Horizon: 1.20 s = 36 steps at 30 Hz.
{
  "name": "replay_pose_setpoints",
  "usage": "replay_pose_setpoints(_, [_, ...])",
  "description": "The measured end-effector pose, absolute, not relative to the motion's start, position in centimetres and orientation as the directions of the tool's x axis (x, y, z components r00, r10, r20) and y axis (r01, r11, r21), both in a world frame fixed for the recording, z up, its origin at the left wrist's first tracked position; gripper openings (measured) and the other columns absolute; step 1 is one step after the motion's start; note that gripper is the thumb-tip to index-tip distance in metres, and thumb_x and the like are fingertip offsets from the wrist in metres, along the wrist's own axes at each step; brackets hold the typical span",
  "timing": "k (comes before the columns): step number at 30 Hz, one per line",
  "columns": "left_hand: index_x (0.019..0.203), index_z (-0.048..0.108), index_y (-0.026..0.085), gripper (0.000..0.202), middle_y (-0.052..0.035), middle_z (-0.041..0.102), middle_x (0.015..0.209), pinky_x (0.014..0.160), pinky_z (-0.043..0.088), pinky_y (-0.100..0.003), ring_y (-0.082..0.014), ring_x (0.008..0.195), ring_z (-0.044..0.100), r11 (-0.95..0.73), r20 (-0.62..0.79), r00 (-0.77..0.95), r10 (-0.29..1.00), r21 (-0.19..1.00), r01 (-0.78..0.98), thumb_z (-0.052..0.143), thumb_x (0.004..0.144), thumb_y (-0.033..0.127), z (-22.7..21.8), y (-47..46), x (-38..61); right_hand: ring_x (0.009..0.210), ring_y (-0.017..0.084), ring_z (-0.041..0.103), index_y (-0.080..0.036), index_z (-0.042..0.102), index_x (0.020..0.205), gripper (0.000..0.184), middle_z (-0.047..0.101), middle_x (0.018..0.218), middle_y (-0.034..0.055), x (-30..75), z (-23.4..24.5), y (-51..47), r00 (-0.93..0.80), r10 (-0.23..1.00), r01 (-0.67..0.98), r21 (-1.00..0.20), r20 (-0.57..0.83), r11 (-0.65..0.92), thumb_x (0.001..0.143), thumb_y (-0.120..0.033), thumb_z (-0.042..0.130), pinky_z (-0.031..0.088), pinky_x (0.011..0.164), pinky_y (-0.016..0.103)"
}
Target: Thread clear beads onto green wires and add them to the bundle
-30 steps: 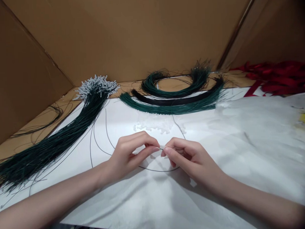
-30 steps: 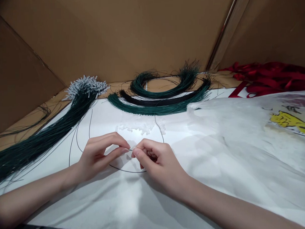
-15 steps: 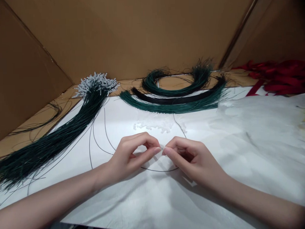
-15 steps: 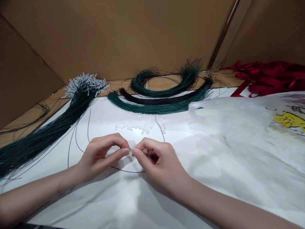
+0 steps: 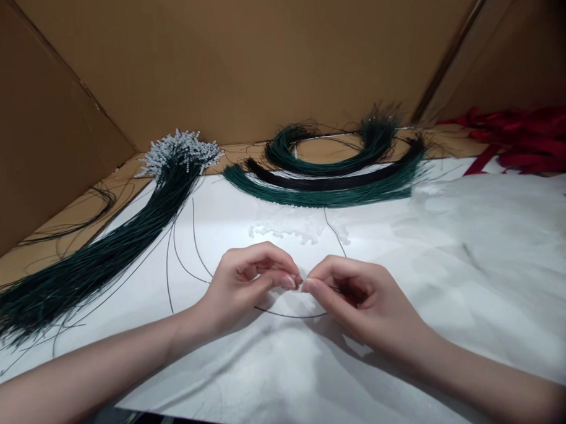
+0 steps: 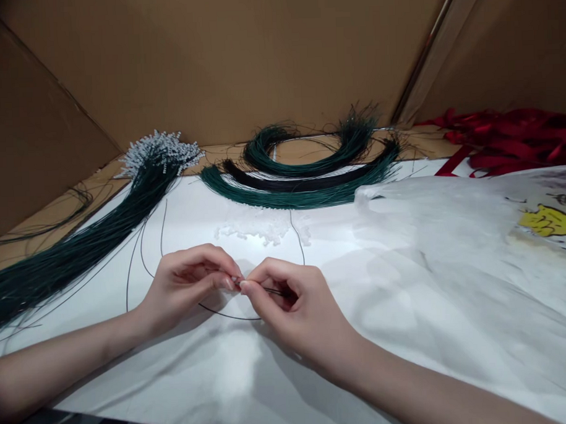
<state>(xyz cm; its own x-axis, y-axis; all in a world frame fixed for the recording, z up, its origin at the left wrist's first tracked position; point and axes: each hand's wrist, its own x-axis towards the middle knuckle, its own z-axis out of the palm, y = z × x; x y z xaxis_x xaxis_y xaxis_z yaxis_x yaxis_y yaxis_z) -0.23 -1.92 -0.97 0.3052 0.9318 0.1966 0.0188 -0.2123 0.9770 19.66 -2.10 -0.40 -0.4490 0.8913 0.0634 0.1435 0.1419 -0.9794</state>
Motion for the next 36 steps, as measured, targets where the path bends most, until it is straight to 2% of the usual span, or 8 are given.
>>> replay_pose_setpoints(5, [0.078,0.069,0.015,0.006,-0.0025,0.067,0.076,0.062,0.051,-0.020,-0.0112,0.071,0.062,-0.195,0.191,0.291,0.937,0.981,-0.015,0.074,0.081,0.015,-1.10,-1.84,-0.02,0.052,0.008,0.033,-0.016,0.062,0.073,0.024,0.042,0.057,-0.0043,19.62,-0.37,-2.32,-0.446,0.894,0.158,-0.981,0.034,0.116,0.092,-0.031,0.059,0.024,0.047,0.023])
replay_pose_setpoints(8, [0.077,0.068,0.014,0.008,-0.0032,0.067,0.074,0.058,0.050,-0.020,-0.0119,0.068,0.063,-0.131,0.147,0.299,0.943,0.989,-0.074,0.076,0.078,0.014,-1.31,-1.71,0.08,0.053,0.008,0.034,-0.016,0.061,0.072,0.025,0.042,0.058,-0.0038,19.56,-0.44,-2.30,-0.442,0.897,0.169,-0.981,0.011,0.096,0.092,-0.032,0.058,0.024,0.047,0.024])
replay_pose_setpoints(14, [0.082,0.070,0.015,0.012,-0.0024,0.070,0.079,0.064,0.054,-0.019,-0.0105,0.069,0.067,-0.065,0.130,0.317,0.940,0.976,-0.207,0.077,0.075,0.008,-1.59,-1.48,0.19,0.054,0.009,0.036,-0.016,0.061,0.072,0.026,0.044,0.059,-0.0031,19.36,-0.67,-2.09,-0.433,0.901,0.152,-0.985,0.002,0.075,0.092,-0.033,0.058,0.025,0.048,0.024])
replay_pose_setpoints(19, [0.079,0.072,0.015,0.007,-0.0024,0.068,0.076,0.064,0.052,-0.017,-0.0092,0.070,0.064,-0.081,0.125,0.336,0.933,0.986,-0.143,0.076,0.078,0.010,-1.59,-1.41,0.04,0.055,0.009,0.035,-0.016,0.061,0.072,0.026,0.043,0.059,-0.0032,19.34,-0.70,-2.28,-0.444,0.896,0.154,-0.985,-0.002,0.074,0.093,-0.033,0.058,0.026,0.049,0.024])
replay_pose_setpoints(36, [0.078,0.070,0.016,0.011,-0.0026,0.068,0.072,0.057,0.048,-0.021,-0.0115,0.066,0.063,-0.084,0.122,0.329,0.936,0.988,-0.129,0.079,0.074,0.010,-1.65,-1.48,0.05,0.055,0.010,0.038,-0.017,0.060,0.071,0.025,0.047,0.060,-0.0017,19.31,-0.78,-2.31,-0.442,0.897,0.163,-0.982,0.009,0.091,0.091,-0.031,0.057,0.027,0.049,0.024])
